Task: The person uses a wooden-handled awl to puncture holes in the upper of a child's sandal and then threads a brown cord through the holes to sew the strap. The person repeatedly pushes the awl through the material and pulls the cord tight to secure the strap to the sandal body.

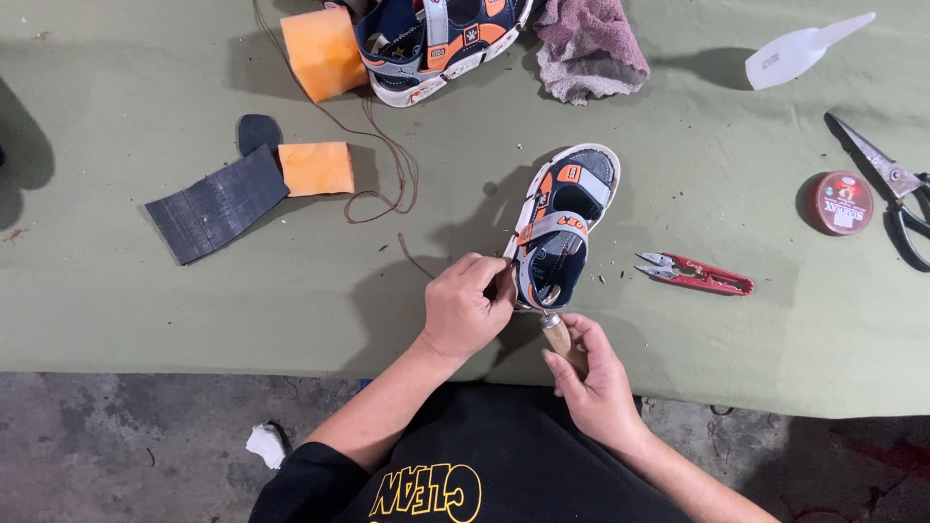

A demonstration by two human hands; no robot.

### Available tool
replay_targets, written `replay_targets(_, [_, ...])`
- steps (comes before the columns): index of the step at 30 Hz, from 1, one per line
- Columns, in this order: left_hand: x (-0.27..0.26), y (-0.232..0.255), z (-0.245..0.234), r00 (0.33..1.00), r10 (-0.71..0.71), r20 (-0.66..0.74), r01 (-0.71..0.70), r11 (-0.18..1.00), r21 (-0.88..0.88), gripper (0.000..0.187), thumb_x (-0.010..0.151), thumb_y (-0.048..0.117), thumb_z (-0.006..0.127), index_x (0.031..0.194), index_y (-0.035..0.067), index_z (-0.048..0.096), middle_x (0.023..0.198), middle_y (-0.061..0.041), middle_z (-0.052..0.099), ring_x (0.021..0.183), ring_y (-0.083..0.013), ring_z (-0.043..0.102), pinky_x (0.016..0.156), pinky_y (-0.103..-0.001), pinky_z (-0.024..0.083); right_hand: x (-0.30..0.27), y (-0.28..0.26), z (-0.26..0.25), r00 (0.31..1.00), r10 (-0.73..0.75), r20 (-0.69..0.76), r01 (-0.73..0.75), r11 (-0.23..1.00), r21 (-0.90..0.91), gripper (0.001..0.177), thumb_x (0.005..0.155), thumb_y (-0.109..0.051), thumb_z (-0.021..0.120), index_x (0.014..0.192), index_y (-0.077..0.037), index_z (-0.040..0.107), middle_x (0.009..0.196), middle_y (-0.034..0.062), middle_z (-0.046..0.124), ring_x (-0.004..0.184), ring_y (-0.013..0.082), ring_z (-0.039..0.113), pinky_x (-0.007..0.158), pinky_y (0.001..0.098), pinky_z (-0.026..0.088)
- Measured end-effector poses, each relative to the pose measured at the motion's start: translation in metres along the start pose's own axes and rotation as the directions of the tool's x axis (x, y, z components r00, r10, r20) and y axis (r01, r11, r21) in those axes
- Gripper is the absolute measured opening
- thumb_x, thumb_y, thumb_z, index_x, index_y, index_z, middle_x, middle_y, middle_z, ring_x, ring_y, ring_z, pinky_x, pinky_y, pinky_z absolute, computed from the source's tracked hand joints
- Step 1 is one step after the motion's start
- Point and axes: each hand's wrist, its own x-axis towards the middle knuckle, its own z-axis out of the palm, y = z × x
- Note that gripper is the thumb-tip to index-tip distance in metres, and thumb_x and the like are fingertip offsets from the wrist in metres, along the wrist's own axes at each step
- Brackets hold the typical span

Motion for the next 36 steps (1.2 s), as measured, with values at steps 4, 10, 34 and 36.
replay_targets(4, [-0.001, -0.001, 0.002, 1.0, 0.001, -0.008, -0.001, 1.0, -0.009, 0.011, 0.085, 0.005, 0.072, 0.085, 0.013, 0.066, 0.073, 0.003, 0.064, 0.06, -0.0132, 0.059, 0.049, -0.026, 0.044, -0.002, -0.003, -0.001, 0.997, 0.017, 0.073, -0.014, 0.999, -0.045, 0.051, 0.099, -0.02, 0.058, 0.146, -0.016, 0.04, 0.075, 0.0018, 0.048, 0.051, 0.0134, 0.051, 0.049, 0.0289, 0.058])
replay_targets(10, [0.0, -0.002, 0.001, 0.999, -0.037, -0.001, 0.037, 0.998, -0.042, 0.012, 0.084, 0.003, 0.071, 0.084, 0.014, 0.068, 0.072, 0.003, 0.063, 0.06, -0.0131, 0.058, 0.048, -0.026, 0.042, -0.007, -0.003, -0.008, 0.984, 0.03, 0.173, -0.059, 0.984, 0.169, 0.058, 0.1, -0.016, 0.055, 0.156, -0.018, 0.039, 0.074, -0.0017, 0.042, 0.051, 0.0096, 0.036, 0.045, 0.0255, 0.037])
replay_targets(34, [0.106, -0.007, 0.05, 0.459, -0.073, 0.885, -0.086, 0.988, 0.126, 0.052, 0.085, 0.066, 0.067, 0.069, 0.017, 0.06, 0.082, 0.001, 0.059, 0.077, -0.0242, 0.059, 0.057, -0.044, 0.043, 0.0, -0.019, -0.03, 0.961, 0.166, 0.222, -0.132, 0.979, -0.158, 0.035, 0.103, -0.026, 0.049, 0.136, -0.015, 0.047, 0.061, -0.0005, 0.045, 0.046, 0.0143, 0.045, 0.053, 0.0311, 0.047])
replay_targets(36, [0.11, -0.002, 0.049, 0.47, -0.142, 0.871, 0.032, 0.989, 0.145, 0.066, 0.087, 0.061, 0.077, 0.059, 0.017, 0.036, 0.055, 0.001, 0.044, 0.057, -0.0228, 0.043, 0.053, -0.04, 0.033, 0.0, -0.019, -0.028, 0.965, 0.137, 0.223, -0.125, 0.99, -0.069, 0.034, 0.103, -0.022, 0.048, 0.136, -0.014, 0.048, 0.055, 0.0014, 0.047, 0.044, 0.0135, 0.047, 0.052, 0.0293, 0.046])
